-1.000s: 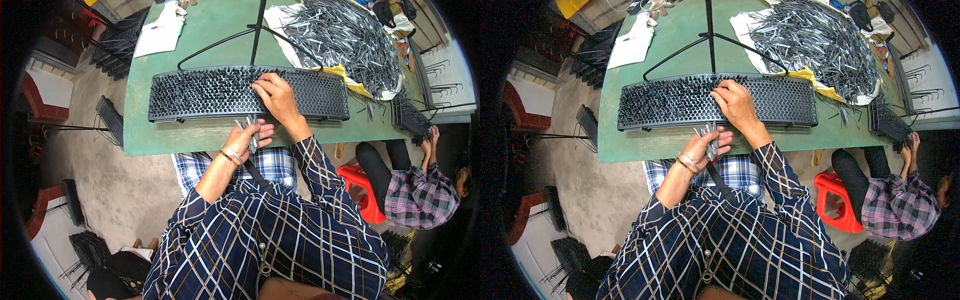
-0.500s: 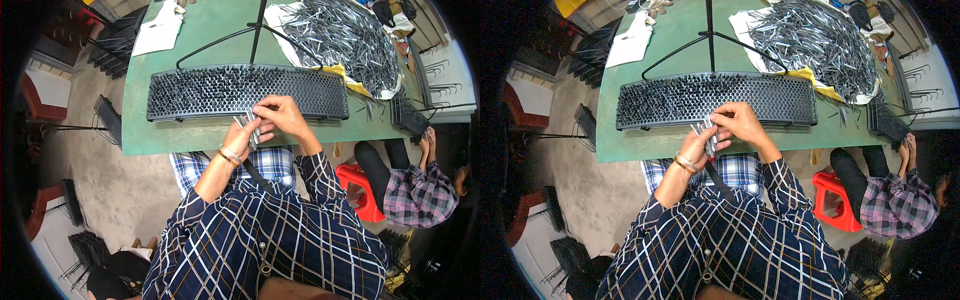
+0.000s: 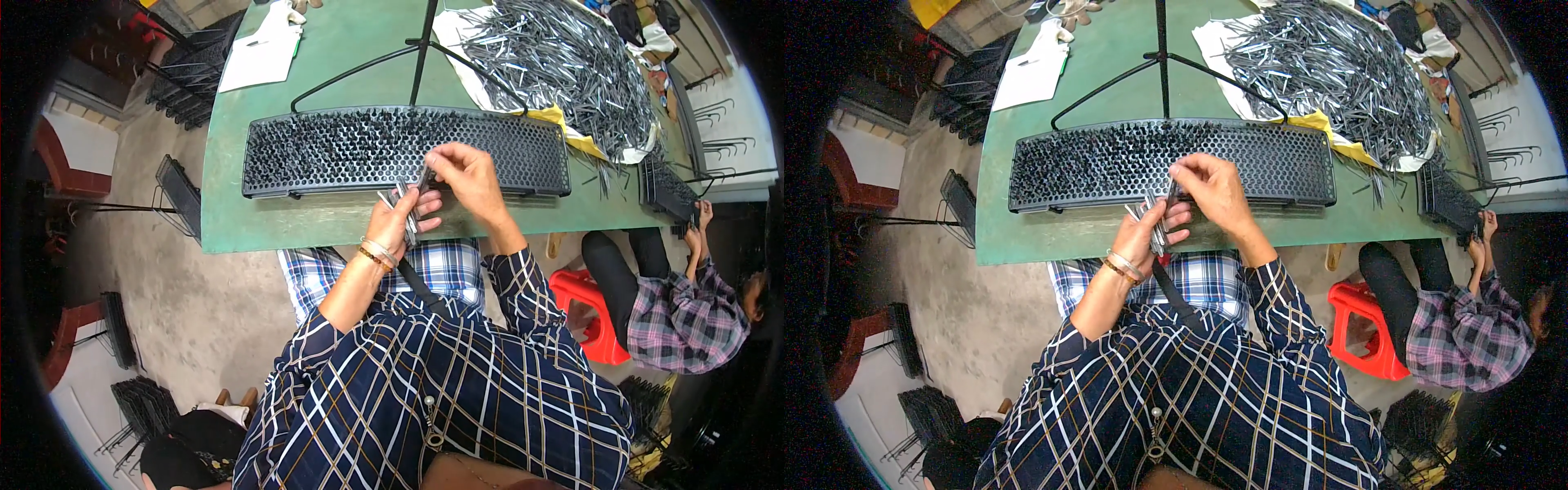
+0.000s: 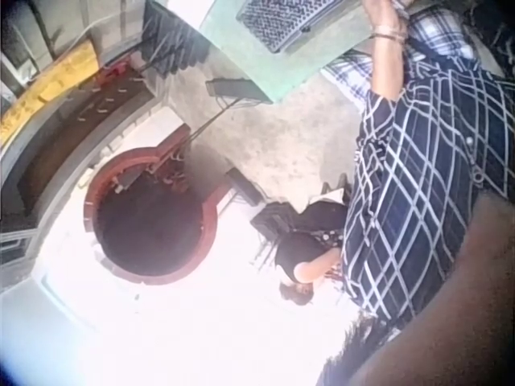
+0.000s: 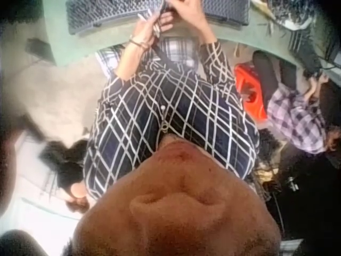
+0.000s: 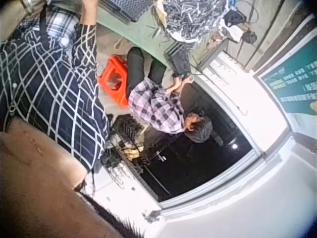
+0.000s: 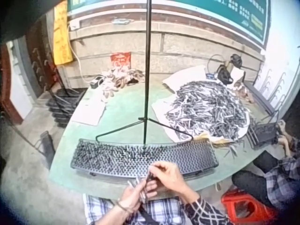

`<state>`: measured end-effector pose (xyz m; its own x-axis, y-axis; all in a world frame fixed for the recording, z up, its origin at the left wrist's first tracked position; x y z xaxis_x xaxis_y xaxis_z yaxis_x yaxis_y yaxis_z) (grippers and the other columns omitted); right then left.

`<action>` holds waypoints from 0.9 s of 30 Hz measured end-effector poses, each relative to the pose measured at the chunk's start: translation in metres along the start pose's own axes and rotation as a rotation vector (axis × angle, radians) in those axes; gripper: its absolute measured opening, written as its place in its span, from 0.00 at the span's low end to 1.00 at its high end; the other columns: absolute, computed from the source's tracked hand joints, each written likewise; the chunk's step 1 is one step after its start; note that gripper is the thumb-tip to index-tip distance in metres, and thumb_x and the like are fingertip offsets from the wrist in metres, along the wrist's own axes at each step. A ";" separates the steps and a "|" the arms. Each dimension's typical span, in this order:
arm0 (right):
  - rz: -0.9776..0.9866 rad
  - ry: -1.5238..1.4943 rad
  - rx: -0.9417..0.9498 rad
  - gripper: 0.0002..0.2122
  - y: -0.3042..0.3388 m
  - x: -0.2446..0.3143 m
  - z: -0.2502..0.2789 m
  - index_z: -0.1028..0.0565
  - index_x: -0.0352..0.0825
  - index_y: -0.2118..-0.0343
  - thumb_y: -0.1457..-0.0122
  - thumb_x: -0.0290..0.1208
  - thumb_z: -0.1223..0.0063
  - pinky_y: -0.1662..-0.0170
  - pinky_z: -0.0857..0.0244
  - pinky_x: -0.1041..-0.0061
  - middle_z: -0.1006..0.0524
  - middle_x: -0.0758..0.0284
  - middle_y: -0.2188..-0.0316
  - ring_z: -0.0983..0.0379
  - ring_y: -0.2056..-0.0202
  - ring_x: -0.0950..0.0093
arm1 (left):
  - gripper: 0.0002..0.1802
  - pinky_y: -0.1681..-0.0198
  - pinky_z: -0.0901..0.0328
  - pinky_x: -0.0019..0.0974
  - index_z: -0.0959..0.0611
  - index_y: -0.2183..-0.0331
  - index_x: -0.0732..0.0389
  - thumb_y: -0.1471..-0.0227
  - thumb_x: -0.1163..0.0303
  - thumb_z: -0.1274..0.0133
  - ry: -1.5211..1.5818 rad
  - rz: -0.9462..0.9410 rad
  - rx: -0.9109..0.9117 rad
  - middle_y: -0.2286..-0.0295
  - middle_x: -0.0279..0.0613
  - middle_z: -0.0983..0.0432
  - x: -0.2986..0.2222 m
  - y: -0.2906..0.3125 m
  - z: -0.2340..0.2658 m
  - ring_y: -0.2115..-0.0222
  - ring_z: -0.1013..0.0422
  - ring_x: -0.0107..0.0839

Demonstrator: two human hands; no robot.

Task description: Manual assembly of metal components by inserting small pins into a mesh grid.

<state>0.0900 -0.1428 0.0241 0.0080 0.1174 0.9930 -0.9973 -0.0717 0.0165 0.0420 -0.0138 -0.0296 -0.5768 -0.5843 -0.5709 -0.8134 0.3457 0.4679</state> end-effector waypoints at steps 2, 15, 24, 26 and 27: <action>0.035 -0.008 -0.054 0.08 -0.008 0.007 0.003 0.24 0.29 0.67 0.46 0.29 0.45 0.73 0.36 0.86 0.24 0.71 0.75 0.31 0.76 0.85 | 0.14 0.65 0.26 0.36 0.27 0.58 0.66 0.43 0.69 0.56 -0.002 0.011 0.007 0.63 0.49 0.25 0.000 0.000 0.001 0.64 0.26 0.35; 0.465 0.405 -0.238 0.06 -0.031 0.015 -0.010 0.23 0.31 0.69 0.48 0.26 0.44 0.73 0.34 0.80 0.23 0.65 0.75 0.28 0.76 0.80 | 0.13 0.64 0.28 0.39 0.28 0.59 0.67 0.44 0.69 0.55 -0.015 0.093 0.035 0.63 0.52 0.26 0.003 0.002 0.002 0.64 0.26 0.37; 0.642 0.528 -0.138 0.05 -0.029 0.019 -0.018 0.24 0.31 0.70 0.49 0.25 0.44 0.71 0.34 0.76 0.24 0.64 0.73 0.26 0.74 0.70 | 0.14 0.65 0.27 0.36 0.29 0.57 0.66 0.44 0.70 0.56 -0.009 0.149 0.043 0.62 0.52 0.25 0.006 0.000 -0.001 0.64 0.26 0.36; 0.655 0.566 -0.107 0.05 -0.029 0.016 -0.020 0.24 0.32 0.70 0.49 0.25 0.44 0.69 0.33 0.74 0.24 0.64 0.73 0.27 0.73 0.68 | 0.14 0.65 0.27 0.37 0.29 0.56 0.66 0.44 0.71 0.56 -0.014 0.154 0.048 0.62 0.52 0.26 0.007 0.000 -0.001 0.64 0.26 0.37; 0.697 0.611 -0.119 0.05 -0.028 0.017 -0.020 0.23 0.32 0.71 0.50 0.25 0.44 0.68 0.33 0.74 0.24 0.64 0.72 0.27 0.71 0.67 | 0.14 0.64 0.27 0.38 0.30 0.56 0.66 0.44 0.72 0.57 -0.019 0.159 0.053 0.62 0.53 0.26 0.007 0.000 -0.001 0.64 0.26 0.38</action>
<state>0.1162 -0.1186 0.0380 -0.6011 0.5888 0.5403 -0.7637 -0.2240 -0.6055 0.0380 -0.0183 -0.0330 -0.6997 -0.5055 -0.5048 -0.7140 0.4713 0.5178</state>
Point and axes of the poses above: each hand's wrist, its own y-axis away from the middle knuckle, its own z-axis out of the back of the hand, x = y × z, the point moved 5 cm from there along -y, towards the middle knuckle
